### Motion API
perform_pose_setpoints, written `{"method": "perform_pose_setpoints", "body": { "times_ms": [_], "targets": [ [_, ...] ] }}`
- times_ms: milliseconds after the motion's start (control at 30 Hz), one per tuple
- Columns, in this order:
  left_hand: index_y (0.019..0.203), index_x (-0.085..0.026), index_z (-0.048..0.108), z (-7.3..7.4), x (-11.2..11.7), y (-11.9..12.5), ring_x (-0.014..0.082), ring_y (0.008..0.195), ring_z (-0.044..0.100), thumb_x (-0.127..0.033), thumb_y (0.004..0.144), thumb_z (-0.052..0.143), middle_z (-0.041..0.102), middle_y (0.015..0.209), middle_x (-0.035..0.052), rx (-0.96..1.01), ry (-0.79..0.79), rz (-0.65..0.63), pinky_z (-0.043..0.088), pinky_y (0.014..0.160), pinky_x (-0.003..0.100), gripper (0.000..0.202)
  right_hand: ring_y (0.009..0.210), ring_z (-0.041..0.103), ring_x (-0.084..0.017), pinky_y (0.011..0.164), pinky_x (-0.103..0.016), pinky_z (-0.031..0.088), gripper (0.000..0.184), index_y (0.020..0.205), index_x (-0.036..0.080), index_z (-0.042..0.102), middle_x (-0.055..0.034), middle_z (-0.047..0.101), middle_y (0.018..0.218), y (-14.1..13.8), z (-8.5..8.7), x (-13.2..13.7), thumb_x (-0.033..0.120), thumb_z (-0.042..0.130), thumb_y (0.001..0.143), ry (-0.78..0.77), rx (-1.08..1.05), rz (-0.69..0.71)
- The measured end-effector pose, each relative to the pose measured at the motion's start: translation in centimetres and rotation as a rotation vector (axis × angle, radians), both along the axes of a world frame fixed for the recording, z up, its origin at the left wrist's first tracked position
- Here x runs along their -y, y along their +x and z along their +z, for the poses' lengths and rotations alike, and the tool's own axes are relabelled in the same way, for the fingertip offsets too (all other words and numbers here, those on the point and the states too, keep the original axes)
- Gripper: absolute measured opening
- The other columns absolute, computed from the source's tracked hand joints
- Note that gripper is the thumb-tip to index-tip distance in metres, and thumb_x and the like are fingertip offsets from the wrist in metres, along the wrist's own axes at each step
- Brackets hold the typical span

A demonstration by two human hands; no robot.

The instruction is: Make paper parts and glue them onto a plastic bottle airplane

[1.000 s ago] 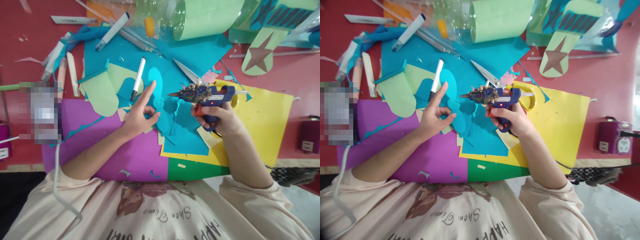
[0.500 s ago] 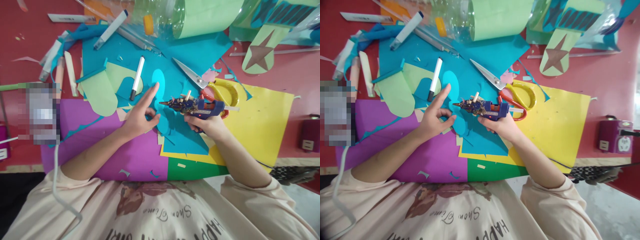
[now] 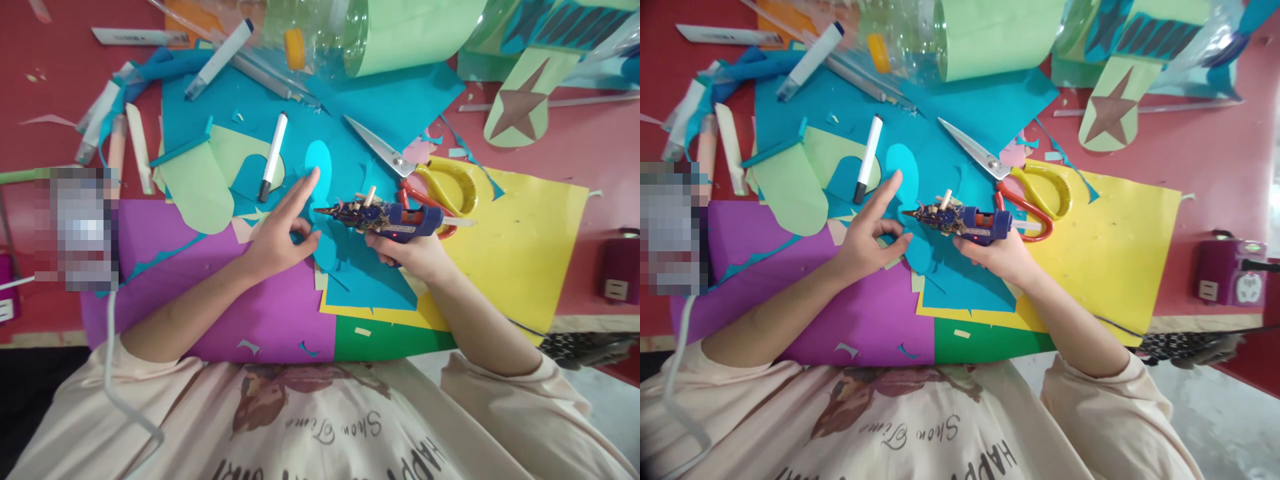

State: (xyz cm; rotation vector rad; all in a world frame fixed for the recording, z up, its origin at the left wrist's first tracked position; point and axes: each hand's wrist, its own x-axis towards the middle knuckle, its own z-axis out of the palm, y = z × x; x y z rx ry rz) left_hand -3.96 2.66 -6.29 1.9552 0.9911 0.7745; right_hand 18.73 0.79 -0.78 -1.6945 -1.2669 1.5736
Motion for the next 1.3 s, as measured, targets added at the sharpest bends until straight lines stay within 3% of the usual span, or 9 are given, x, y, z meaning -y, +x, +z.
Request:
{"method": "perform_pose_setpoints", "body": {
  "times_ms": [567,900,1167,1300],
  "targets": [
    [0.151,-0.047,0.005,-0.09,-0.08,-0.05,0.0187,0.086,0.071,-0.048,0.095,0.047,0.021,0.161,0.0029,0.007,0.038,-0.036,0.065,0.069,0.036,0.07,0.031,0.037,-0.006,0.03,-0.02,0.032,0.018,0.058,0.019,0.053,0.0064,0.045,0.036,-0.35,0.32,-0.11,0.034,0.063,0.056,0.01,0.02,-0.056],
    [0.151,-0.047,0.005,0.14,-0.1,0.0,0.0136,0.075,0.07,-0.045,0.094,0.049,0.021,0.161,0.0038,0.013,0.024,-0.048,0.065,0.066,0.035,0.072,0.031,0.036,-0.006,0.031,-0.02,0.031,0.019,0.058,0.02,0.05,0.0061,0.044,0.036,-0.24,0.18,-0.03,0.034,0.063,0.059,0.021,0.029,-0.046],
    [0.151,-0.048,0.003,0.2,-0.05,0.05,0.0205,0.089,0.071,-0.044,0.094,0.049,0.022,0.16,0.0022,-0.003,0.034,-0.032,0.066,0.067,0.038,0.073,0.031,0.035,-0.005,0.031,-0.02,0.03,0.022,0.054,0.021,0.046,0.0067,0.044,0.035,-0.52,0.55,0.0,0.034,0.063,0.059,0.012,0.022,-0.013],
    [0.151,-0.047,0.005,0.25,-0.03,0.1,0.019,0.088,0.071,-0.048,0.094,0.048,0.023,0.16,0.0035,-0.01,0.023,-0.018,0.065,0.068,0.036,0.071,0.031,0.035,-0.005,0.031,-0.02,0.029,0.021,0.057,0.021,0.046,0.0074,0.043,0.035,-0.54,0.47,0.03,0.035,0.062,0.057,0.0,0.021,-0.014]
  ]
}}
